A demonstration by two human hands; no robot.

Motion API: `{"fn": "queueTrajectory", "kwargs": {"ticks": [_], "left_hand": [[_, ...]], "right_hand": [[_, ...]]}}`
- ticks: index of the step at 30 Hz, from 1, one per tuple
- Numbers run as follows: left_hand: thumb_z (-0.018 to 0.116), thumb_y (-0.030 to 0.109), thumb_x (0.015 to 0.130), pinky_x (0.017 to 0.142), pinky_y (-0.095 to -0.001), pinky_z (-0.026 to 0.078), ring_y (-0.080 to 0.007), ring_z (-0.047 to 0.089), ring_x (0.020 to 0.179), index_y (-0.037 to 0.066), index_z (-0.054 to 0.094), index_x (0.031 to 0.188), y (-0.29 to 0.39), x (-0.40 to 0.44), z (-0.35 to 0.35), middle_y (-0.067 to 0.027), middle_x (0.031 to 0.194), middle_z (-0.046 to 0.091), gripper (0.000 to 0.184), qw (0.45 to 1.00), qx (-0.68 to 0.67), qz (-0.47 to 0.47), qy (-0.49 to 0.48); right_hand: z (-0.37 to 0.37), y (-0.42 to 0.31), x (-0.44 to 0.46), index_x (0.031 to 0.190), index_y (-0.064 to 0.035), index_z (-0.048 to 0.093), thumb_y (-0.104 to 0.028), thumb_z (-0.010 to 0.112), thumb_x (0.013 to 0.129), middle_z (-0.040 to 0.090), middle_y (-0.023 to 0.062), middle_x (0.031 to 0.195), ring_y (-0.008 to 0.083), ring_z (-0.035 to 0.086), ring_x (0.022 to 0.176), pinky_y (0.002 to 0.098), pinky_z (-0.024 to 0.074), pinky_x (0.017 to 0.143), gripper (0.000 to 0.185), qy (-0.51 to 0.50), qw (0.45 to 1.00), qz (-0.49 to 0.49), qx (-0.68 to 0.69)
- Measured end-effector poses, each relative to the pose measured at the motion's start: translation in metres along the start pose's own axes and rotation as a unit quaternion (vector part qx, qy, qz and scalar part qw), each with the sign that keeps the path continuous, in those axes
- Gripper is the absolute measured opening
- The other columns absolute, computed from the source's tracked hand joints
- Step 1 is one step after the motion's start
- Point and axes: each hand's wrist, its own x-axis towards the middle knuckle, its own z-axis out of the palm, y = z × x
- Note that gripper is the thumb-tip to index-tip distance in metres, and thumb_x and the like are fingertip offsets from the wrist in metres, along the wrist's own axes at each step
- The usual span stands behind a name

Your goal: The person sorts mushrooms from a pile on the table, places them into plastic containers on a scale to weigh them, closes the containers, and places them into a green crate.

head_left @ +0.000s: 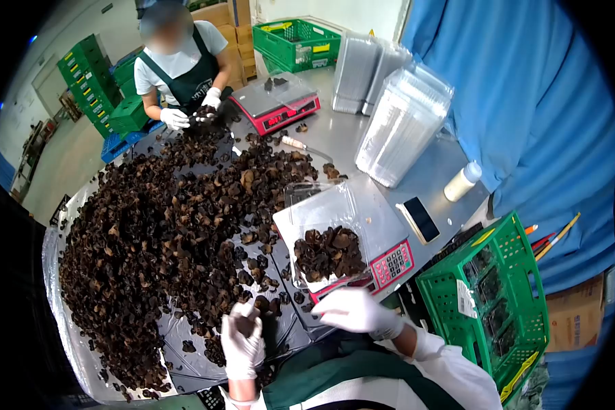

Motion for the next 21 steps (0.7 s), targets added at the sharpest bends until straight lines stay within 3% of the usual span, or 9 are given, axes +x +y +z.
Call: {"fn": "queueTrajectory", "kwargs": {"ticks": [2,4,5,7,9,11,14,17,21], "left_hand": [[0.046,0.033,0.097,0.101,-0.0422,0.039,-0.0267,0.045,0.123,0.003,0.042,0.134,0.017,0.011,0.014,-0.013,0.135,0.048,0.047,0.956,0.225,0.185,0.021],[0.047,0.022,0.096,0.115,-0.0428,0.013,-0.0299,0.025,0.14,0.006,0.033,0.144,0.027,0.011,0.05,-0.0139,0.149,0.031,0.053,0.775,0.527,0.345,0.052],[0.05,0.026,0.094,0.114,-0.0413,0.016,-0.0299,0.026,0.14,0.007,0.043,0.138,0.023,0.012,0.058,-0.0149,0.146,0.036,0.048,0.612,0.663,0.415,0.118],[0.053,0.021,0.091,0.113,-0.0408,0.02,-0.0311,0.03,0.137,0.005,0.049,0.131,0.01,0.012,0.075,-0.0161,0.144,0.038,0.043,0.569,0.694,0.44,0.027],[0.059,0.009,0.087,0.097,-0.0343,0.041,-0.0232,0.051,0.116,0.004,0.055,0.125,-0.012,0.025,0.075,-0.0128,0.127,0.052,0.038,0.61,0.668,0.417,-0.083],[0.059,0.006,0.087,0.081,-0.0283,0.048,-0.0172,0.058,0.095,0.004,0.052,0.128,-0.037,0.034,0.079,-0.0084,0.11,0.059,0.041,0.625,0.67,0.39,-0.091],[0.056,0.009,0.092,0.066,-0.0224,0.047,-0.011,0.057,0.071,0.001,0.033,0.141,-0.056,0.047,0.078,-0.0039,0.082,0.06,0.055,0.819,0.546,0.116,-0.136],[0.051,0.024,0.097,0.068,-0.0257,0.051,-0.0148,0.061,0.074,0.004,0.032,0.142,-0.06,0.051,0.078,-0.0074,0.087,0.061,0.053,0.911,0.39,-0.047,-0.127],[0.049,0.033,0.097,0.07,-0.0285,0.052,-0.0177,0.063,0.077,0.006,0.034,0.14,-0.057,0.046,0.076,-0.0089,0.088,0.061,0.053,0.925,0.348,-0.054,-0.139]], "right_hand": [[-0.032,0.01,0.0,0.1,-0.0037,0.068,-0.008,0.06,0.087,0.067,0.0094,0.093,0.0175,0.065,0.085,0.0306,0.0506,0.078,0.015,0.164,0.982,0.09,-0.031],[-0.058,0.045,0.004,0.109,-0.0026,0.064,-0.008,0.059,0.089,0.066,0.0083,0.099,0.0173,0.063,0.092,0.0303,0.0494,0.083,0.021,0.292,0.952,0.093,-0.003],[-0.068,0.059,0.006,0.114,-0.0022,0.061,-0.008,0.059,0.089,0.066,0.0081,0.104,0.0183,0.063,0.097,0.0305,0.0486,0.086,0.026,0.319,0.94,0.111,0.041],[-0.074,0.084,0.027,0.12,-0.0031,0.058,-0.009,0.059,0.089,0.063,0.0091,0.111,0.0189,0.06,0.102,0.0308,0.0475,0.088,0.031,0.337,0.936,0.1,0.033],[-0.075,0.117,0.043,0.132,-0.0051,0.048,-0.012,0.062,0.089,0.054,0.0126,0.128,0.0193,0.053,0.114,0.0316,0.0447,0.094,0.046,0.337,0.934,0.114,0.017],[-0.076,0.137,0.063,0.136,-0.0067,0.043,-0.015,0.063,0.089,0.052,0.0125,0.13,0.0186,0.052,0.115,0.0317,0.044,0.094,0.052,0.324,0.93,0.159,0.07],[-0.081,0.143,0.067,0.139,-0.0072,0.04,-0.021,0.058,0.093,0.052,0.01,0.128,0.0169,0.052,0.114,0.0317,0.0429,0.095,0.052,0.296,0.895,0.165,0.292],[-0.08,0.09,0.052,0.135,-0.0067,0.045,-0.025,0.05,0.097,0.055,0.0067,0.123,0.0148,0.054,0.11,0.0318,0.0428,0.094,0.042,0.289,0.886,0.078,0.355],[-0.07,0.1,0.012,0.123,-0.0034,0.055,-0.024,0.051,0.097,0.057,0.0053,0.119,0.0153,0.055,0.107,0.0315,0.0424,0.094,0.034,0.234,0.961,0.044,0.143]]}}
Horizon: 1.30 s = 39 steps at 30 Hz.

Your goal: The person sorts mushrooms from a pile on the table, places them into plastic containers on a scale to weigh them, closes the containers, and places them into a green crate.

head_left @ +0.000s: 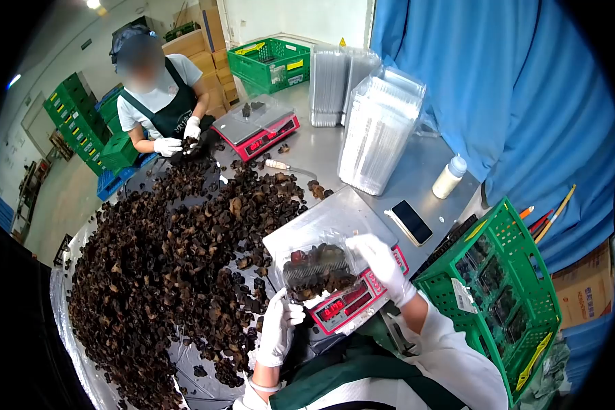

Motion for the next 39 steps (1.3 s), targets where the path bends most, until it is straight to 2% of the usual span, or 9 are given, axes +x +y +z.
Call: {"fn": "queueTrajectory", "kwargs": {"ticks": [2,4,5,8,12,27,32,35,39], "left_hand": [[0.048,0.038,0.098,0.071,-0.0303,0.052,-0.0186,0.063,0.08,0.007,0.034,0.14,0.006,0.0,0.004,-0.0093,0.087,0.061,0.054,0.998,-0.047,-0.044,0.0],[0.049,0.036,0.098,0.071,-0.0292,0.052,-0.0183,0.063,0.078,0.006,0.041,0.133,0.006,-0.004,0.011,-0.0091,0.087,0.061,0.046,0.998,-0.043,-0.042,0.002],[0.05,0.034,0.097,0.07,-0.0288,0.052,-0.0181,0.063,0.077,0.005,0.044,0.126,0.003,-0.004,0.011,-0.009,0.087,0.061,0.041,1.0,0.005,-0.029,0.01],[0.058,0.026,0.094,0.07,-0.0278,0.052,-0.0164,0.064,0.074,0.005,0.05,0.107,-0.004,0.005,0.009,-0.0094,0.089,0.064,0.027,0.998,0.056,-0.003,0.023],[0.06,0.017,0.092,0.068,-0.0255,0.052,-0.014,0.064,0.075,0.006,0.053,0.1,-0.008,0.015,-0.005,-0.0066,0.089,0.064,0.015,0.999,0.003,-0.034,-0.022],[0.059,0.005,0.089,0.064,-0.0238,0.046,-0.01,0.056,0.071,0.006,0.048,0.095,-0.001,-0.013,-0.009,-0.0024,0.081,0.058,0.012,0.992,0.066,0.107,-0.008],[0.06,-0.005,0.074,0.087,-0.0354,0.049,-0.0308,0.061,0.099,0.0,0.058,0.09,0.04,-0.017,-0.017,-0.0174,0.106,0.064,0.016,0.775,0.461,0.424,0.092],[0.06,-0.007,0.073,0.084,-0.0362,0.05,-0.0328,0.062,0.094,-0.001,0.058,0.086,0.047,-0.02,-0.02,-0.0178,0.109,0.064,0.015,0.677,0.518,0.493,0.174],[0.065,-0.008,0.073,0.084,-0.0356,0.051,-0.0305,0.059,0.103,0.005,0.055,0.091,0.044,-0.029,-0.033,-0.019,0.121,0.057,0.024,0.719,0.469,0.469,0.209]], "right_hand": [[0.008,-0.027,-0.02,0.123,-0.0007,0.053,-0.021,0.061,0.091,0.058,0.0069,0.115,0.0148,0.056,0.106,0.0305,0.0429,0.092,0.039,-0.015,0.942,-0.062,-0.328],[0.016,-0.031,-0.032,0.122,-0.0004,0.054,-0.016,0.07,0.083,0.058,0.0082,0.11,0.0151,0.057,0.101,0.03,0.0453,0.087,0.045,0.036,0.93,-0.097,-0.354],[0.015,-0.015,-0.039,0.122,-0.0019,0.054,-0.014,0.072,0.08,0.058,0.0087,0.106,0.0155,0.059,0.096,0.0287,0.0474,0.082,0.048,0.057,0.991,0.051,-0.112],[-0.008,-0.004,-0.049,0.095,-0.0012,0.062,-0.012,0.065,0.086,0.061,0.0009,0.075,0.0085,0.057,0.069,0.0226,0.0453,0.062,0.014,-0.025,0.973,0.097,-0.206],[-0.011,0.022,-0.058,0.092,-0.0015,0.061,-0.019,0.047,0.097,0.065,0.0047,0.079,0.0093,0.06,0.066,0.0207,0.0472,0.058,0.023,-0.106,0.958,0.266,0.018],[0.019,0.023,-0.065,0.096,0.0024,0.058,-0.012,0.047,0.096,0.064,0.0073,0.085,0.0113,0.062,0.075,0.0234,0.0497,0.07,0.018,-0.08,0.976,0.188,0.079],[0.045,-0.012,-0.059,0.133,-0.0027,0.044,-0.008,0.063,0.086,0.056,0.0141,0.123,0.023,0.057,0.11,0.0335,0.047,0.091,0.052,-0.105,0.993,0.005,0.059],[0.058,-0.04,-0.055,0.137,-0.0067,0.043,-0.008,0.065,0.078,0.046,0.0183,0.135,0.0338,0.052,0.119,0.0378,0.0429,0.098,0.063,-0.076,0.938,-0.118,-0.318],[0.07,-0.026,-0.058,0.137,-0.0061,0.044,-0.006,0.063,0.076,0.045,0.0201,0.137,0.0374,0.052,0.117,0.0407,0.0449,0.096,0.064,-0.032,0.903,-0.194,-0.381]]}}
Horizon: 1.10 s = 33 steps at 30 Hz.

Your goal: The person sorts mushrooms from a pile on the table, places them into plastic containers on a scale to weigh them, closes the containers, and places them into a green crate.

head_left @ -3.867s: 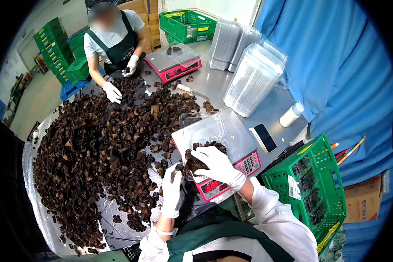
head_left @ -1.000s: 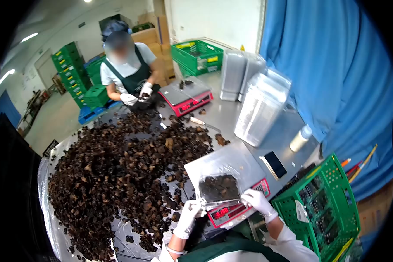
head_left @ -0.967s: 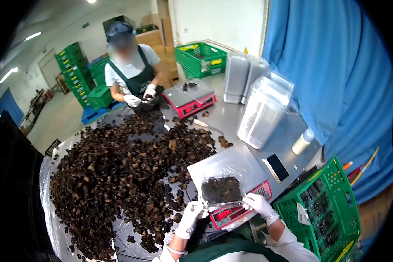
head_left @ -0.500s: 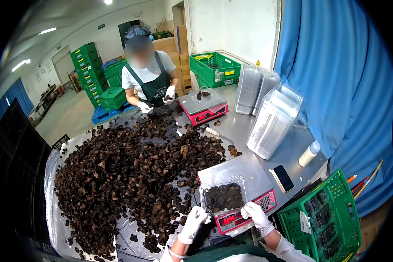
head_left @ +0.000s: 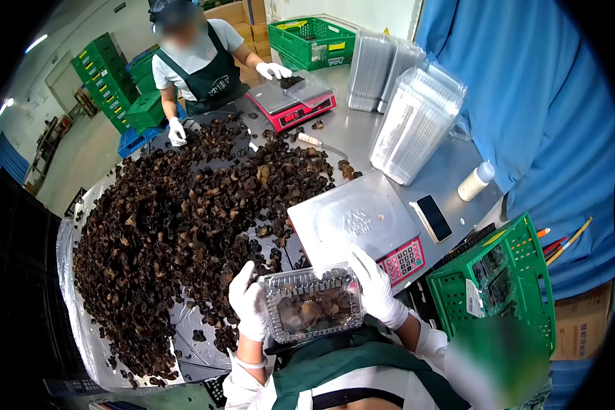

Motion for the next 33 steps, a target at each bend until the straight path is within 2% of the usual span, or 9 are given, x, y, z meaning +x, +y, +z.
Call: {"fn": "queueTrajectory", "kwargs": {"ticks": [6,8,9,10,13,18,22,27,33], "left_hand": [[0.057,-0.003,0.079,0.083,-0.0331,0.049,-0.0242,0.059,0.098,-0.002,0.06,0.095,0.001,0.01,0.002,-0.0175,0.117,0.06,0.016,0.995,0.036,0.088,-0.01],[0.061,-0.003,0.074,0.083,-0.0337,0.048,-0.0277,0.059,0.1,0.001,0.056,0.088,0.022,0.019,0.007,-0.0203,0.118,0.059,0.015,0.998,-0.028,-0.024,-0.056],[0.058,0.008,0.086,0.087,-0.033,0.047,-0.024,0.058,0.102,0.004,0.057,0.113,0.007,0.015,0.007,-0.015,0.115,0.059,0.027,0.987,0.0,-0.065,-0.146],[0.055,0.019,0.09,0.087,-0.032,0.047,-0.0209,0.058,0.1,0.006,0.049,0.129,0.026,0.014,0.008,-0.0124,0.111,0.058,0.042,0.889,-0.317,-0.28,-0.177],[0.054,0.024,0.093,0.093,-0.0309,0.044,-0.0199,0.057,0.103,0.001,0.045,0.13,0.052,0.011,0.049,-0.0113,0.113,0.057,0.045,0.869,-0.387,-0.215,-0.223],[0.054,0.011,0.093,0.081,-0.0338,0.05,-0.0247,0.06,0.094,-0.005,0.051,0.122,0.074,0.031,0.071,-0.0163,0.12,0.057,0.033,0.922,-0.134,-0.132,-0.338],[0.054,0.016,0.094,0.089,-0.0344,0.046,-0.0226,0.054,0.107,-0.002,0.053,0.121,0.081,0.035,0.087,-0.0144,0.119,0.055,0.033,0.898,-0.184,-0.229,-0.329],[0.053,0.018,0.094,0.065,-0.0284,0.055,-0.0257,0.062,0.087,-0.005,0.054,0.116,0.043,0.02,0.107,-0.0202,0.1,0.06,0.032,0.92,-0.123,-0.196,-0.317],[0.046,0.02,0.098,0.088,-0.0361,0.051,-0.0303,0.06,0.102,-0.008,0.046,0.124,0.064,0.015,0.127,-0.0246,0.115,0.059,0.038,0.852,-0.257,-0.315,-0.331]], "right_hand": [[0.007,0.005,-0.012,0.131,-0.0057,0.049,-0.007,0.065,0.075,0.044,0.0198,0.134,0.0371,0.059,0.101,0.0414,0.0524,0.081,0.059,0.023,0.997,-0.029,-0.071],[0.003,0.004,-0.014,0.127,-0.0154,0.054,-0.008,0.062,0.074,0.051,0.0139,0.121,0.0327,0.058,0.104,0.0396,0.0526,0.082,0.054,-0.113,0.991,0.011,-0.074],[0.002,0.007,-0.014,0.128,-0.0174,0.054,-0.004,0.06,0.072,0.05,0.0123,0.121,0.0316,0.056,0.106,0.0386,0.0519,0.084,0.058,-0.028,0.998,-0.047,-0.012],[-0.014,0.001,-0.008,0.129,-0.0164,0.052,-0.002,0.06,0.072,0.047,0.0122,0.126,0.0319,0.054,0.112,0.0399,0.0503,0.089,0.059,-0.043,0.998,-0.044,0.023],[-0.082,-0.01,0.001,0.133,-0.0135,0.048,-0.015,0.073,0.068,0.042,0.012,0.136,0.0322,0.047,0.122,0.0406,0.0439,0.098,0.07,-0.007,0.98,-0.02,0.197],[-0.205,-0.008,-0.043,0.13,-0.0114,0.051,-0.035,0.068,0.081,0.048,0.012,0.129,0.0296,0.049,0.119,0.0395,0.0444,0.096,0.057,0.089,0.993,0.053,-0.057],[-0.301,-0.019,-0.103,0.119,-0.0087,0.058,-0.015,0.082,0.06,0.059,0.0133,0.115,0.0301,0.06,0.103,0.0362,0.0505,0.088,0.064,0.276,0.875,0.276,-0.287],[-0.361,0.013,-0.218,0.12,-0.0086,0.055,-0.032,0.077,0.069,0.06,0.0126,0.111,0.0293,0.061,0.101,0.0347,0.0495,0.087,0.06,0.262,0.738,0.458,-0.421],[-0.352,0.132,-0.264,0.124,-0.0058,0.056,-0.037,0.073,0.079,0.064,0.0107,0.108,0.0165,0.06,0.095,0.0302,0.0468,0.088,0.057,0.304,0.785,0.525,-0.125]]}}
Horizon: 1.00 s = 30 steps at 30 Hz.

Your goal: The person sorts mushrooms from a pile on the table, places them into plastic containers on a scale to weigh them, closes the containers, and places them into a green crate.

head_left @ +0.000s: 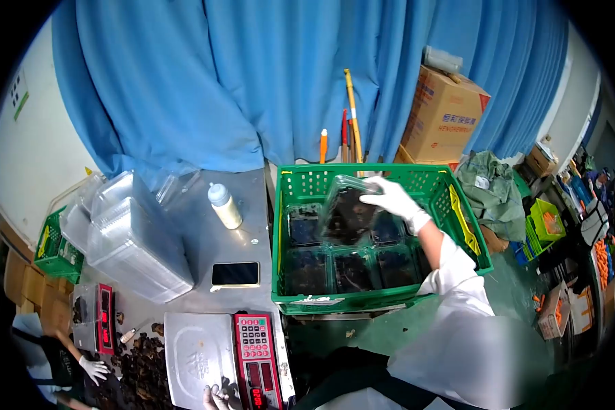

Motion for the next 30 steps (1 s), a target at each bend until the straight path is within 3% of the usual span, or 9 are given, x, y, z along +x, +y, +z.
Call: {"fn": "queueTrajectory", "kwargs": {"ticks": [2,5,6,9,16,20,22,26,30], "left_hand": [[0.046,0.021,0.098,0.091,-0.0359,0.048,-0.0302,0.058,0.107,-0.007,0.045,0.125,0.017,-0.002,0.015,-0.0241,0.119,0.057,0.038,1.0,-0.015,0.014,-0.007],[0.051,0.016,0.095,0.088,-0.0327,0.047,-0.0214,0.059,0.099,-0.003,0.051,0.121,0.001,-0.014,0.006,-0.0149,0.11,0.061,0.032,0.999,-0.043,0.012,0.025],[0.048,0.01,0.096,0.09,-0.0293,0.044,-0.0156,0.056,0.098,-0.003,0.047,0.125,-0.023,-0.016,-0.006,-0.0099,0.111,0.058,0.032,0.997,-0.068,0.028,0.03],[0.046,0.005,0.097,0.084,-0.0239,0.045,-0.0121,0.057,0.089,-0.004,0.052,0.118,-0.006,-0.051,0.0,-0.0081,0.104,0.061,0.024,0.995,-0.035,0.018,0.092],[0.056,0.009,0.093,0.083,-0.0289,0.049,-0.0182,0.063,0.093,0.0,0.058,0.114,-0.047,-0.11,-0.002,-0.0106,0.103,0.065,0.023,0.993,0.062,-0.018,0.099],[0.058,0.013,0.092,0.085,-0.031,0.049,-0.0254,0.064,0.096,0.001,0.059,0.113,-0.052,-0.14,0.0,-0.014,0.103,0.065,0.024,0.988,0.086,-0.03,0.128],[0.058,0.015,0.092,0.086,-0.0317,0.049,-0.026,0.064,0.097,0.001,0.06,0.113,-0.063,-0.154,-0.004,-0.0144,0.105,0.065,0.025,0.979,0.114,-0.012,0.169],[0.057,0.019,0.093,0.091,-0.0326,0.047,-0.0243,0.062,0.103,0.002,0.059,0.114,-0.078,-0.181,-0.016,-0.0136,0.11,0.065,0.027,0.965,0.092,-0.068,0.235],[0.057,0.019,0.092,0.092,-0.0327,0.047,-0.0238,0.062,0.104,0.0,0.06,0.114,-0.08,-0.197,-0.029,-0.0137,0.111,0.064,0.029,0.953,0.083,-0.08,0.28]], "right_hand": [[0.039,-0.038,0.016,0.126,-0.0049,0.054,-0.038,0.07,0.081,0.063,0.0138,0.112,0.0188,0.06,0.097,0.0321,0.0472,0.089,0.058,-0.033,0.986,0.144,0.079],[0.103,-0.008,0.062,0.119,-0.0052,0.058,-0.03,0.072,0.079,0.06,0.0152,0.115,0.0235,0.064,0.085,0.036,0.0515,0.079,0.05,0.057,0.947,-0.256,-0.187],[0.113,-0.034,0.069,0.115,-0.0061,0.061,-0.023,0.072,0.079,0.062,0.0121,0.108,0.0207,0.063,0.082,0.0343,0.0506,0.078,0.041,-0.005,0.984,-0.153,-0.094],[0.14,-0.129,0.086,0.105,-0.0041,0.064,-0.012,0.065,0.084,0.064,0.0112,0.097,0.0206,0.063,0.083,0.0314,0.0491,0.077,0.023,-0.036,0.954,-0.297,-0.019],[0.25,-0.339,0.098,0.119,-0.0054,0.059,-0.022,0.06,0.088,0.059,0.0143,0.12,0.0303,0.053,0.115,0.0363,0.0398,0.099,0.035,0.05,0.835,-0.547,0.029],[0.333,-0.371,0.146,0.107,-0.0067,0.063,-0.03,0.054,0.092,0.063,0.015,0.109,0.0351,0.057,0.103,0.044,0.044,0.086,0.029,-0.044,0.754,-0.621,-0.21],[0.337,-0.395,0.112,0.093,-0.005,0.063,-0.033,0.052,0.093,0.064,0.0183,0.094,0.0385,0.059,0.09,0.0467,0.045,0.075,0.03,-0.075,0.823,-0.512,-0.235],[0.332,-0.394,0.117,0.087,-0.0028,0.062,-0.034,0.054,0.092,0.063,0.0209,0.087,0.0403,0.058,0.083,0.0442,0.0454,0.071,0.032,-0.069,0.811,-0.556,-0.17],[0.327,-0.388,0.151,0.09,0.0015,0.06,-0.027,0.06,0.091,0.058,0.012,0.075,0.0188,0.055,0.068,0.0325,0.0447,0.067,0.029,-0.128,0.846,-0.503,-0.123]]}}
